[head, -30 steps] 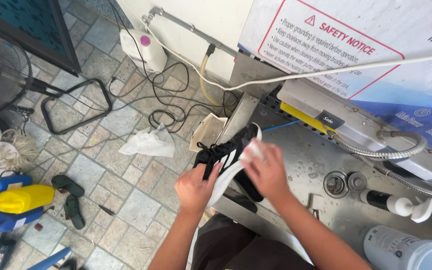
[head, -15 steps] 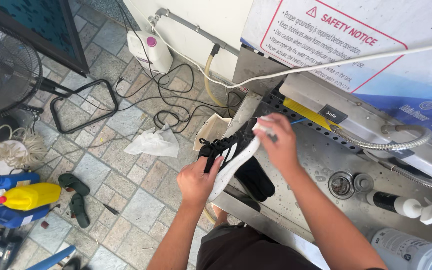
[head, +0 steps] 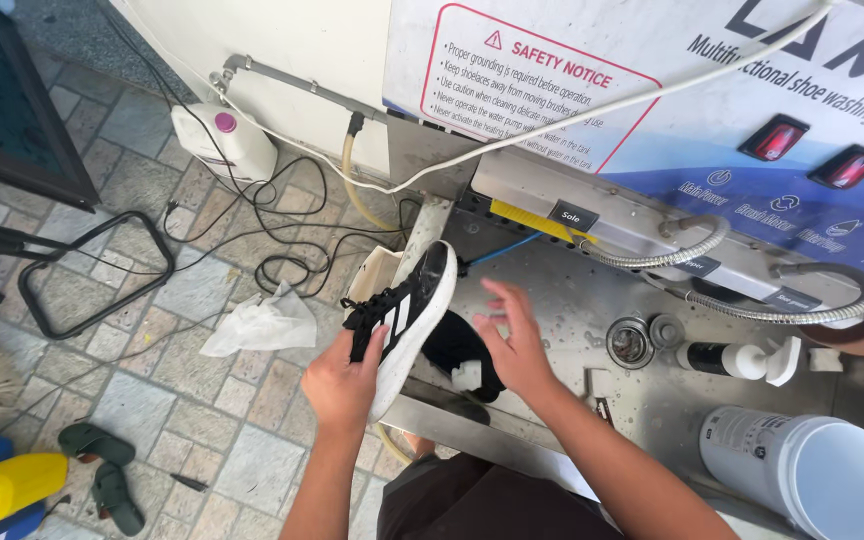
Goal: The person washes a pair of black and white sneakers in a sink, then uses a multifunctional shoe washing machine to scrub the soles and uppers. They manually wipe the shoes with a white cloth and rinse them again in the sink.
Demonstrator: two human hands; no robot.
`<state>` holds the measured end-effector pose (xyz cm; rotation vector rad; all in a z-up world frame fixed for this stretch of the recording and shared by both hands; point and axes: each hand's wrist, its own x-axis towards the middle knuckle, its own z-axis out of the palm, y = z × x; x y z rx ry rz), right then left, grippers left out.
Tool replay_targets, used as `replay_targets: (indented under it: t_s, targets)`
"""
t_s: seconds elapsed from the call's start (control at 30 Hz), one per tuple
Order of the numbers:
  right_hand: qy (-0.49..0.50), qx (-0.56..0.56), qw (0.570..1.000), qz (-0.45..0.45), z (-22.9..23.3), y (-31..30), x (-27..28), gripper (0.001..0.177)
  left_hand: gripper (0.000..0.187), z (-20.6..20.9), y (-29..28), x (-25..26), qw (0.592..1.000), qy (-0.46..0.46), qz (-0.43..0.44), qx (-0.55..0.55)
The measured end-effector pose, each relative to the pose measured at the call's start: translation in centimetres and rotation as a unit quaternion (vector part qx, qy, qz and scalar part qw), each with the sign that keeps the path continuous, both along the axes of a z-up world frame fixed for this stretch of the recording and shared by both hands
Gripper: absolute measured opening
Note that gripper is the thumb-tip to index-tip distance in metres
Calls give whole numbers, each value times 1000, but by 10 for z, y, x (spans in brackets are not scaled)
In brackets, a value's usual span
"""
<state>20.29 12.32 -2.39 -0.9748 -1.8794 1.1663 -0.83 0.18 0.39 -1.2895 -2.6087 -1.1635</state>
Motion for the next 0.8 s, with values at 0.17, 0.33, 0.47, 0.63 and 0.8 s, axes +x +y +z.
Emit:
replay_targets:
  t_s: [0.17, 0.33, 0.47, 0.63, 0.8]
  targets:
    - [-33, -285, 958, 9, -64, -1, 21, 47, 30, -1, -7, -2, 998, -66, 2, 12]
    - [63, -478, 873, 76, -54, -20, 38, 64, 25, -1, 5, 40, 989, -141, -16, -39]
    - [162, -545, 823, -9, -46, -40, 70, 74, 27, -25, 44, 96, 889, -413, -184, -73]
    - [274, -601, 731, -170, -89, 12, 151, 44, 65, -92, 148, 157, 649, -634, -400, -132]
    - [327, -551, 752, -153, -117, 88, 204, 35, 74, -137, 229, 208, 539, -758, -345, -122]
